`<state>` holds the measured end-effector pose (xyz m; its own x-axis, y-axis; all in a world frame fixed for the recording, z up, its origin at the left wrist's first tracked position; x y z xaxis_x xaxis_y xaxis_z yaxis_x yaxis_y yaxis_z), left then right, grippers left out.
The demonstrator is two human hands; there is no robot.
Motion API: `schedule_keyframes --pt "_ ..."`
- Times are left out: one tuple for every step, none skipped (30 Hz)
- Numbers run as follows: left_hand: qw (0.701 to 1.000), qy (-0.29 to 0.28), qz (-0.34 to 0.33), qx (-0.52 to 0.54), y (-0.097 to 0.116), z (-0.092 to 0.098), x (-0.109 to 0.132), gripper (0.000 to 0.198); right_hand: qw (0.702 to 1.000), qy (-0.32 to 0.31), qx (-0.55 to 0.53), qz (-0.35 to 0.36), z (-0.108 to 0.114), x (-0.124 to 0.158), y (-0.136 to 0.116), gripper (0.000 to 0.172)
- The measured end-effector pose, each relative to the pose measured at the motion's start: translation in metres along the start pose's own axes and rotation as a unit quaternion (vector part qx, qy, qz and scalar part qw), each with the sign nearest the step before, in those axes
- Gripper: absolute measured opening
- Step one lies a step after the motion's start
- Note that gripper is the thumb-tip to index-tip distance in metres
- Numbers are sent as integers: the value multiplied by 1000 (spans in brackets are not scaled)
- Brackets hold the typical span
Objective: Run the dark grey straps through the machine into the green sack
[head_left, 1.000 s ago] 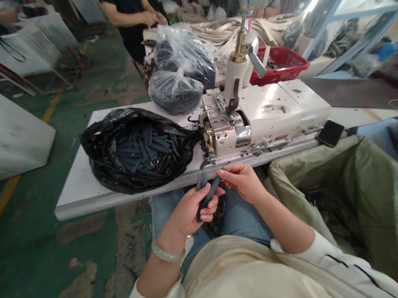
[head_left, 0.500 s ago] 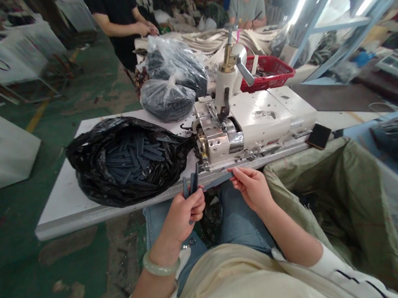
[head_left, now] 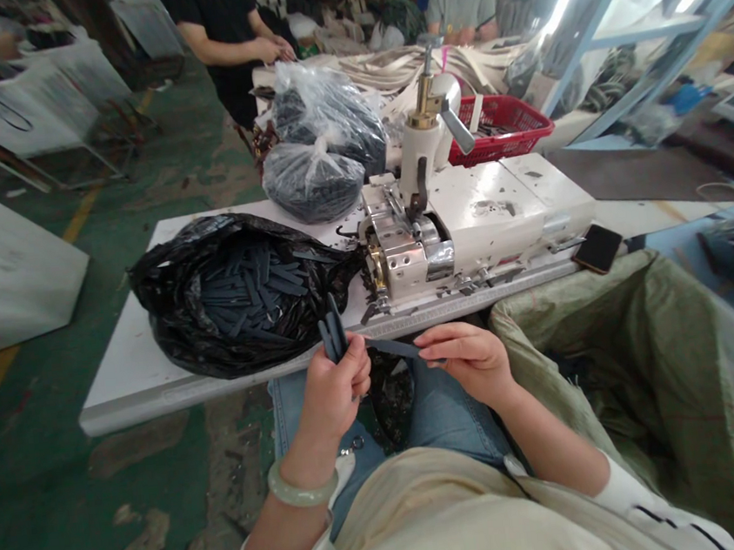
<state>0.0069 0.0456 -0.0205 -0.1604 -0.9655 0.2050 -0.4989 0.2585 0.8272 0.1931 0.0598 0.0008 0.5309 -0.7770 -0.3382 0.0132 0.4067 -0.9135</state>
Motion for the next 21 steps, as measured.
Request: schedule_keyframes --pt "1000 9 -14 -6 2 0 0 30 1000 -4 7 0 -1 2 0 23" --pt "999 15 -25 -13 3 0 0 29 1000 -1 1 -5 -2 4 3 24" --pt "999 20 -32 -21 4 0 0 29 1000 3 -18 -17 -3 6 8 26" --pt "999 25 -36 -28 5 1 0 28 998 7 -47 -31 -5 7 13 30" --pt "998 28 -38 -35 5 2 0 28 996 5 -78 -45 -6 7 19 36" --pt "998 32 -38 -43 4 3 -1 27 994 -2 -98 -55 -9 7 23 44" --pt "997 37 -37 -50 3 5 -1 27 994 -15 -92 -61 -11 5 25 54" --pt "997 41 -35 -58 1 6 -2 26 996 -33 -55 -62 -14 3 24 63" --pt "996 45 -32 -66 -1 7 -3 26 997 -52 10 -63 -18 0 23 70" --pt "996 47 -27 -72 -3 7 -4 26 991 -71 90 -67 -22 -4 20 72" --pt "996 47 -20 -77 -6 7 -5 26 978 -90 174 -75 -27 -8 18 66" --pt "996 47 -13 -79 -9 6 -7 27 959 -109 246 -86 -32 -13 17 55" --pt "996 47 -6 -79 -11 5 -8 28 940 -126 301 -98 -36 -17 17 41" --pt "996 47 -1 -78 -12 5 -9 29 926 -135 335 -112 -38 -22 18 31" --pt "996 48 2 -75 -12 5 -10 29 919 -131 348 -128 -37 -28 20 26" --pt "996 50 1 -71 -11 6 -11 30 924 -115 336 -144 -33 -34 23 26" --pt "996 53 -1 -65 -9 8 -11 30 937 -90 295 -162 -25 -41 27 29" --pt "997 58 -5 -57 -7 10 -12 30 955 -59 226 -183 -15 -47 32 33" --pt "997 61 -8 -47 -6 13 -12 31 969 -25 135 -203 -3 -54 39 36" --pt "997 64 -11 -36 -4 15 -12 32 975 5 34 -220 7 -61 46 39" --pt "997 66 -12 -25 -3 18 -12 34 970 30 -64 -231 17 -68 53 40"
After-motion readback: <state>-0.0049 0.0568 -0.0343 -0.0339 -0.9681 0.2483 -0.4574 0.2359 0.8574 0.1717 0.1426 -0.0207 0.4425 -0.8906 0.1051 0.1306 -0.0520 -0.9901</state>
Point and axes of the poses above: each hand's wrist, its own x-axis away from the middle knuckle, its own z-axis out of the back of the hand, y = z × x, the point moved 6 cm from there along -x, towards the middle knuckle, and after that the axes turned 14 degrees about -y, right-handed, at the moved point
